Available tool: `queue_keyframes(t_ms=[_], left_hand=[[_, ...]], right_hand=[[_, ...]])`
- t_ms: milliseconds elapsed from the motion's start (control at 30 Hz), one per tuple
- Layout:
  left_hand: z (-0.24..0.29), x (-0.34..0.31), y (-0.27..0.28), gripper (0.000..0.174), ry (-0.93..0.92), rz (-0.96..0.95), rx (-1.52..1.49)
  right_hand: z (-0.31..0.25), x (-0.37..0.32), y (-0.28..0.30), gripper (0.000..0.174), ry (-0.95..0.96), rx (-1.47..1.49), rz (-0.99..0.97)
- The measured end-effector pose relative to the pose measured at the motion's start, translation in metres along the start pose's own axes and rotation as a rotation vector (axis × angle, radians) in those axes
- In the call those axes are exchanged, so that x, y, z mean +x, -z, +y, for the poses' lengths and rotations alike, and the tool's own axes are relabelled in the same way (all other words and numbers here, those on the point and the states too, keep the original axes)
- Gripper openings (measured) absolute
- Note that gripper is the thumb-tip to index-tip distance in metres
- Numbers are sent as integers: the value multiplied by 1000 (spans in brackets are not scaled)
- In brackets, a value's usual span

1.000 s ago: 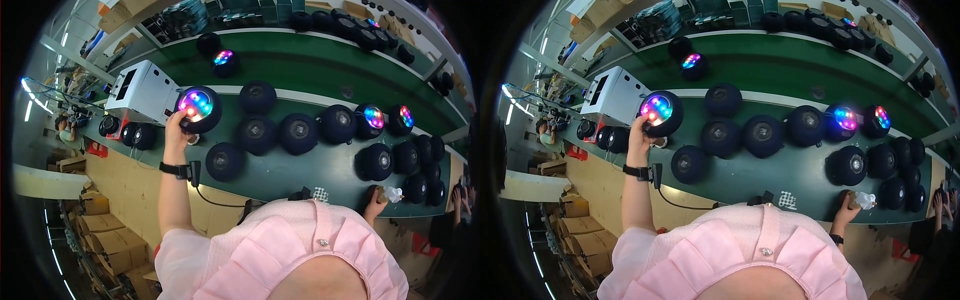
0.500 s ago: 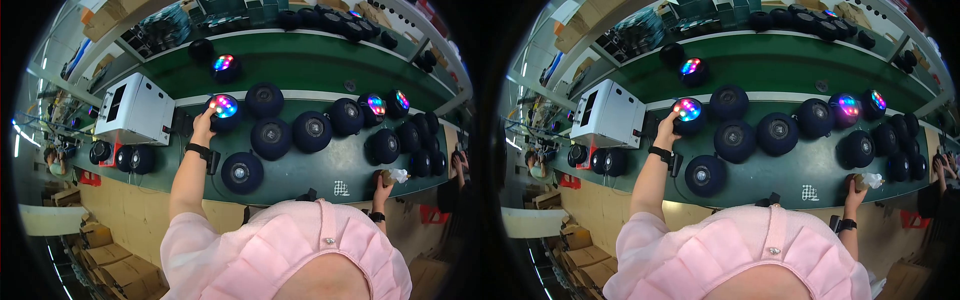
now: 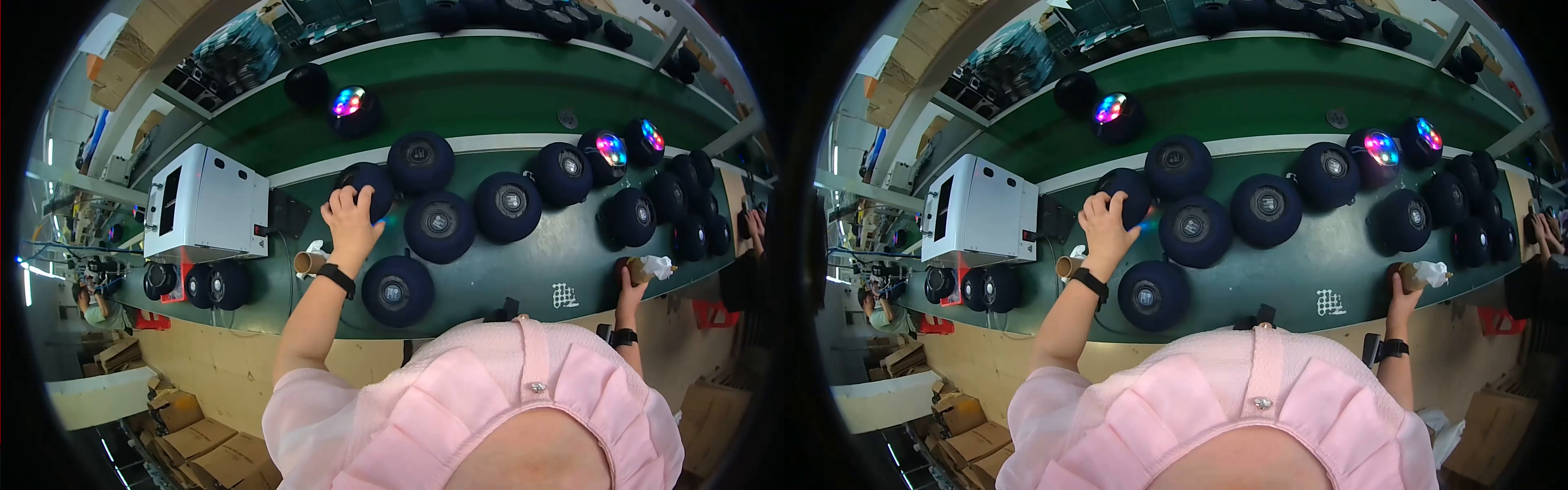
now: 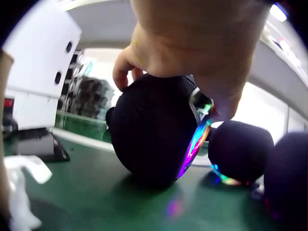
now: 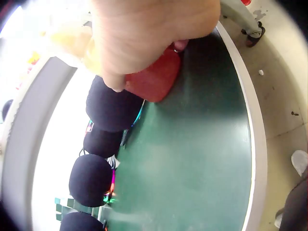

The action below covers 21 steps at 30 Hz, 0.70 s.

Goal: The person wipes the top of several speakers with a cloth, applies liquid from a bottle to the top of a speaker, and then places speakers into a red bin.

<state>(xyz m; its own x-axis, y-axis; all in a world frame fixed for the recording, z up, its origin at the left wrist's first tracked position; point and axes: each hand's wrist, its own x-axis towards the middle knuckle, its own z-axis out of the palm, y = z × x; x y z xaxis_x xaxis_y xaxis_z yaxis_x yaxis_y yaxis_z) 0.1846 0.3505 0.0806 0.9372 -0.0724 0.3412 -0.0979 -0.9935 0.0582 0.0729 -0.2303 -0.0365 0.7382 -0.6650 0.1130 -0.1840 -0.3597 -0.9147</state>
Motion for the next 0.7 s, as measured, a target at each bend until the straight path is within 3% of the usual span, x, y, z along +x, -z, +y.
queue_keyframes(t_ms=[167,233,300,367,433,500,567,600,700], left_hand=[[7,-7,-3,50,8,-17,-32],[1,-4,-18,42,22,-61,56],[-9,1,-31,39,45,-40,40],[-11,9,-27,37,66,-48,-21],[-1,18,-10,37,149,-122,-35],[8,28,3,34,103,-39,-127],[17,44,10,33,-12,-89,-307],[22,54,15,32,-113,-135,-480],[52,79,25,31,-248,-224,-584]], right_hand=[[-15,-5,-5,62,-38,48,76],[-15,-11,3,63,-233,-137,136],[-20,-26,1,56,-522,-139,252],[-45,-48,3,46,-818,103,-94],[-96,-69,-20,39,-778,237,-207],[-107,-58,-45,41,-424,196,-374],[-129,-29,-81,51,-233,323,-359],[-137,-10,-101,57,-215,259,-346],[-153,34,-156,69,-216,147,-378]])
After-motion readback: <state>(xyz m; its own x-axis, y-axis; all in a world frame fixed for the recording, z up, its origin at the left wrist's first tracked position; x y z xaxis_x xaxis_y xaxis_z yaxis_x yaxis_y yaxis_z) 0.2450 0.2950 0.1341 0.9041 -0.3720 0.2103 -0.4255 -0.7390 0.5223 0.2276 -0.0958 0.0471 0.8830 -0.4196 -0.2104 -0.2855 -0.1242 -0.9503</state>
